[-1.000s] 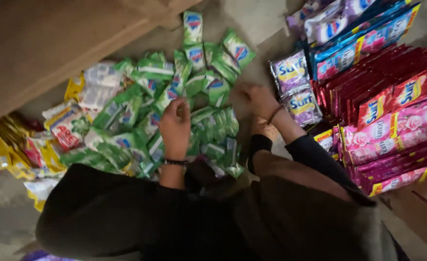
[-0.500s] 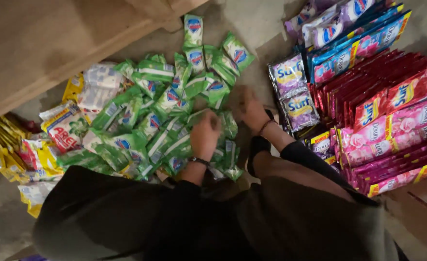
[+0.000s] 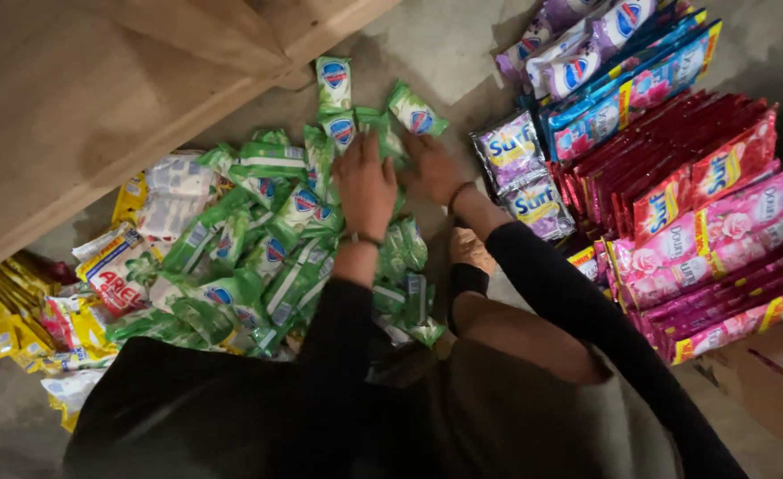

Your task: Sorting and organizing small laundry detergent and soap packets on the floor of a grocery store aisle or stock area.

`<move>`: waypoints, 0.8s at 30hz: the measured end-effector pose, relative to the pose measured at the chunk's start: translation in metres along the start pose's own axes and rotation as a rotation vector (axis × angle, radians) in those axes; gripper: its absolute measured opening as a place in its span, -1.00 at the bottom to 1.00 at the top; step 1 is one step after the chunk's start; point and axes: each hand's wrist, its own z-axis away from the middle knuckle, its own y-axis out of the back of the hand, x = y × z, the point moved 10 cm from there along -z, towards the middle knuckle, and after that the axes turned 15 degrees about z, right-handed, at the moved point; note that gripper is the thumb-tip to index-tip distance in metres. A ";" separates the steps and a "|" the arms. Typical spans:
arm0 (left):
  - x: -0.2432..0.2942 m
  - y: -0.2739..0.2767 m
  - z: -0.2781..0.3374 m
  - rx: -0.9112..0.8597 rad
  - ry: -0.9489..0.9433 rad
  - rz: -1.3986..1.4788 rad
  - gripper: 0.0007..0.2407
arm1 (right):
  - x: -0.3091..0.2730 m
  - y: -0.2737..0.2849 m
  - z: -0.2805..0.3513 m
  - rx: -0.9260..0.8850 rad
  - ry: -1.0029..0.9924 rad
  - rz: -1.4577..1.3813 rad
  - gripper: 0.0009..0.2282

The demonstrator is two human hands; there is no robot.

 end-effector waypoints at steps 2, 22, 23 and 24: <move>-0.028 -0.039 -0.016 -0.259 0.108 -0.109 -0.55 | -0.003 -0.009 0.009 -0.094 -0.082 0.014 -0.39; 0.101 0.082 -0.040 -0.361 0.201 0.829 -0.43 | -0.086 0.179 -0.018 -0.069 -0.075 -0.295 -0.40; 0.100 0.085 -0.041 -0.344 0.212 1.034 -0.38 | -0.083 0.185 -0.019 -0.076 -0.140 -0.340 -0.41; 0.093 0.088 -0.042 -0.343 0.211 1.032 -0.38 | -0.085 0.198 -0.019 -0.074 -0.138 -0.341 -0.41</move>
